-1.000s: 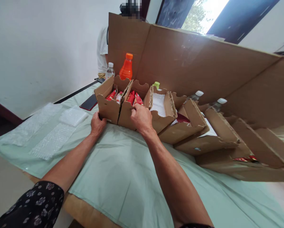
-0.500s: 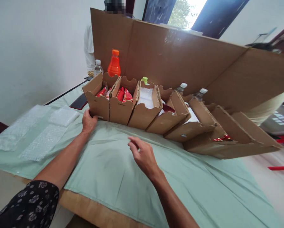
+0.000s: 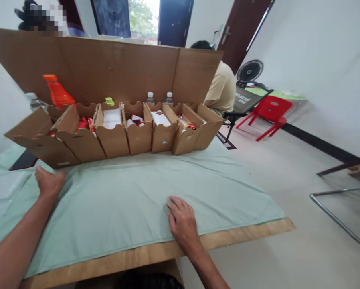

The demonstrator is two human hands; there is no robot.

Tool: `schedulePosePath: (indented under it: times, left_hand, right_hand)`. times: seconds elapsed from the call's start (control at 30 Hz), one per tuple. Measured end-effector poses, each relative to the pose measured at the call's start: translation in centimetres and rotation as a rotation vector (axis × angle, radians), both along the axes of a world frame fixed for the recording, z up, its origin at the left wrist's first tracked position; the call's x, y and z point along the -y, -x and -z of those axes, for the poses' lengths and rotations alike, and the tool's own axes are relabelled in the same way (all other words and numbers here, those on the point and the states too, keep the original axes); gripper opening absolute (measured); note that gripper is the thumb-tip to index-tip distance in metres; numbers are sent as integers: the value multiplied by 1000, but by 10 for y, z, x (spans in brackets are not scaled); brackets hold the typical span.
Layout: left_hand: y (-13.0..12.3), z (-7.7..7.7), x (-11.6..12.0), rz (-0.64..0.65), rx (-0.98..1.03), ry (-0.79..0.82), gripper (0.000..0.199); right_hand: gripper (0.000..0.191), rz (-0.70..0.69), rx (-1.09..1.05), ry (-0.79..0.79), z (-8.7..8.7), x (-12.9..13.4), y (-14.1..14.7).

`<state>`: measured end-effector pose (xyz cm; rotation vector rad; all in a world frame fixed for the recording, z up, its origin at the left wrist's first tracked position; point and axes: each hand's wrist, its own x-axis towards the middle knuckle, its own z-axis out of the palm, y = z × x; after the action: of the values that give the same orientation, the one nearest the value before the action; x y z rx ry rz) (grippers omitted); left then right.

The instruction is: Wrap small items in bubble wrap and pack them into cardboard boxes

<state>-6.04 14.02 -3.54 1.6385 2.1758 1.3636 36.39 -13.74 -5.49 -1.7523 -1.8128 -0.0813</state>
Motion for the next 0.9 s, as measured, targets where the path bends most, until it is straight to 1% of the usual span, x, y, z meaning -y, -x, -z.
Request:
schedulePosePath:
  times: [0.07,0.1,0.17,0.23,0.3,0.37,0.4,0.47,0.53,0.6,0.67,0.7,0.73,0.77,0.83,0.9]
  left_hand:
    - [-15,6,32,11,-30,34,67]
    - [-22,11,50,41,-60,52,69]
    - [-38,23,92,191,-230,132,73]
    - [-54,36,133,330,-356,162,66]
    - [-67,47,169,464,-423,150,59]
    - [-79,55,193,561,-449,129,55]
    - [-85,56,200,593,-450,122,55]
    - [-100,54,201,636,-435,119,54]
    - [-123,44,189,672,-409,109,55]
    - [-157,28,170,727,-385,78,56]
    - [-198,13,150,809,-361,35,54]
    - [-218,7,141,857,-350,19,51]
    - [-237,4,134,904,-344,11,49]
    - [-253,4,128,942,-341,11,47]
    - [-275,9,122,1001,-336,23,44]
    - [-283,18,120,1038,-326,22,41]
  right_hand:
    - [31,-5,-8,11,-2,-1,2]
    - [32,-12,-14,15,-3,-1,3]
    - [31,-37,-34,21,-3,0,2]
    - [30,-65,-59,30,-3,2,0]
    - [28,-89,-89,41,-4,3,-1]
    - [27,-105,-122,47,-5,4,-1]
    - [27,-114,-139,46,-6,5,-1]
    - [28,-135,-176,39,-7,7,0]
    - [27,-178,-227,32,-8,9,-1]
    - [25,-235,-280,14,-12,8,-9]
    - [24,-260,-299,-31,-24,2,-29]
    - [24,-248,-288,-63,-35,-4,-45]
    - [23,-220,-263,-101,-50,-12,-63]
    - [22,-189,-225,-141,-68,-23,-83]
    - [20,-88,-151,-175,-113,-55,-126]
    - [22,33,-48,-181,-161,-99,-166]
